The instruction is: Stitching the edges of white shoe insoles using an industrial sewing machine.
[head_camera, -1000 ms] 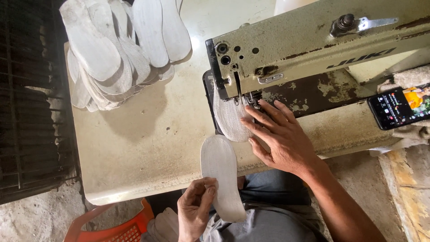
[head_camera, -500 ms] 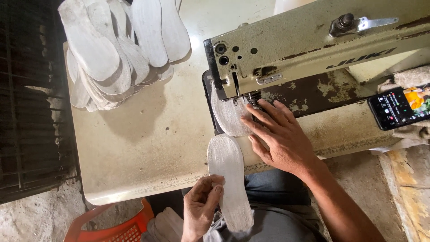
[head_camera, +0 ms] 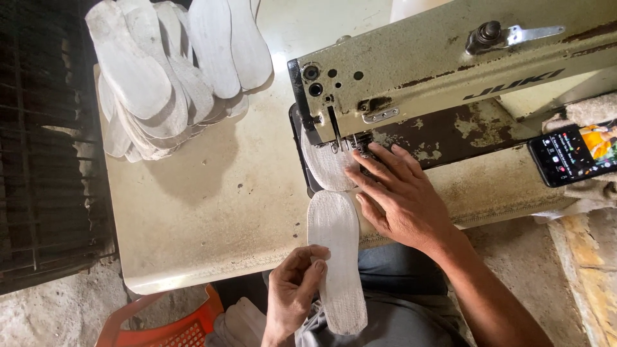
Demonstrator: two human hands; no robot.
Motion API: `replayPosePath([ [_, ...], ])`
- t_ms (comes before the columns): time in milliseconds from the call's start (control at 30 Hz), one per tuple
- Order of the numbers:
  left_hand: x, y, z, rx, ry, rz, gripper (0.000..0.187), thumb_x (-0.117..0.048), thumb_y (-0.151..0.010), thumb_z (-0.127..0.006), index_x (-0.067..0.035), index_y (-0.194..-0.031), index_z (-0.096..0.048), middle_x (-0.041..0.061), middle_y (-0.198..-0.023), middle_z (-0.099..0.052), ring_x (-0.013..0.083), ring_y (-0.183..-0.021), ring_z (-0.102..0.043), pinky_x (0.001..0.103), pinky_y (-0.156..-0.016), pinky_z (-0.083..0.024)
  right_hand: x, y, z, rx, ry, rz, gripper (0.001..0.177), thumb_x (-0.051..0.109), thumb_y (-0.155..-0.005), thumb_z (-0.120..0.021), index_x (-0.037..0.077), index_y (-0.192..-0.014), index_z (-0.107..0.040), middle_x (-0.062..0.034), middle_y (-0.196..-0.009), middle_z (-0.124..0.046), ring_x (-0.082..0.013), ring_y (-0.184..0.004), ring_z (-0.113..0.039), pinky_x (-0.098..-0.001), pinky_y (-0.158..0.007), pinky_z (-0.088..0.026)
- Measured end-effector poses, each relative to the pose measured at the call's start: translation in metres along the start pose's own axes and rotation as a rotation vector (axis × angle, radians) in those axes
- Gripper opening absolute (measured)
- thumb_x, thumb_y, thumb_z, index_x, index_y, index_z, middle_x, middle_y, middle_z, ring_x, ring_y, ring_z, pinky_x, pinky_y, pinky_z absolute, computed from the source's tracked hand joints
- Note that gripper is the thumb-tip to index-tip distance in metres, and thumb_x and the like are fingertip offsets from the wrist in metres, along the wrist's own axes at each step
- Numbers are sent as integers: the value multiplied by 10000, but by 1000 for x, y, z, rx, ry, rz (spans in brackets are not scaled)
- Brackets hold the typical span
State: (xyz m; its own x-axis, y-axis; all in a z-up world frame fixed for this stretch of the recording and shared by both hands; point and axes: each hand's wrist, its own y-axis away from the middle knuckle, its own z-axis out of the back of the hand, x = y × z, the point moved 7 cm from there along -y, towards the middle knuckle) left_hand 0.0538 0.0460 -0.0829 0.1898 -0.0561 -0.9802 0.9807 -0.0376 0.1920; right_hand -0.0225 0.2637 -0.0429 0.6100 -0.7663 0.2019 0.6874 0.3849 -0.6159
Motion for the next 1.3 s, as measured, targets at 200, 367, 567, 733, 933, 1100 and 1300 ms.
replayPosePath([
  [200, -7, -6, -9, 42, 8, -4, 187, -90, -969, -673, 12, -1094, -767, -18, -675, -567, 58, -530, -361, 233, -490, -294, 0, 0, 2, 0, -27, -7, 463, 305, -1080, -541, 121, -1504, -554, -86, -1616, -480, -320, -1521, -424, -535, -1295, -305],
  [367, -4, -10, -11, 37, 9, 11, 201, -113, -963, -683, 6, -1103, -764, 17, -801, -682, 70, -560, -393, 248, -515, -323, 0, -1, 3, 4, -26, -5, 451, 301, -1081, -530, 109, -1487, -573, -91, -1606, -491, -318, -1519, -421, -539, -1287, -316],
  [567, -4, -13, -14, 49, 58, 0, 219, -141, -966, -688, 15, -1104, -757, 10, -770, -627, 78, -592, -422, 258, -541, -346, -1, 0, 4, 6, -42, 2, 448, 232, -1063, -547, 104, -1493, -559, -91, -1612, -485, -320, -1517, -423, -547, -1282, -324],
  [733, -11, -17, -19, 55, 55, -9, 181, -95, -981, -657, 13, -1085, -758, -20, -636, -471, 79, -533, -354, 265, -502, -294, -4, 5, -2, 37, -45, 12, 512, 169, -1048, -549, 129, -1555, -485, -86, -1640, -440, -320, -1550, -369, -554, -1304, -291],
  [933, -14, -24, -23, 80, 107, -61, 181, -72, -971, -664, 22, -1101, -748, -34, -656, -493, 64, -551, -345, 237, -520, -282, -7, 7, -5, 46, -52, 13, 529, 109, -1004, -591, 123, -1526, -514, -98, -1626, -451, -323, -1539, -374, -565, -1279, -312],
  [1100, -4, -28, -21, -6, 347, 51, 250, -123, -918, -711, 20, -1123, -734, -1, -730, -575, 78, -607, -467, 225, -579, -403, -3, 5, 2, 55, -124, 30, 592, 155, -971, -558, 115, -1556, -484, -108, -1671, -403, -313, -1586, -306, -566, -1307, -253],
  [1300, -12, -29, -31, 16, 292, 32, 281, -188, -945, -696, 8, -1146, -717, -1, -730, -590, 78, -546, -441, 252, -509, -385, 2, 5, 0, 95, -100, 105, 553, 524, -1029, -520, 173, -1449, -598, -80, -1634, -453, -351, -1533, -363, -574, -1268, -274],
])
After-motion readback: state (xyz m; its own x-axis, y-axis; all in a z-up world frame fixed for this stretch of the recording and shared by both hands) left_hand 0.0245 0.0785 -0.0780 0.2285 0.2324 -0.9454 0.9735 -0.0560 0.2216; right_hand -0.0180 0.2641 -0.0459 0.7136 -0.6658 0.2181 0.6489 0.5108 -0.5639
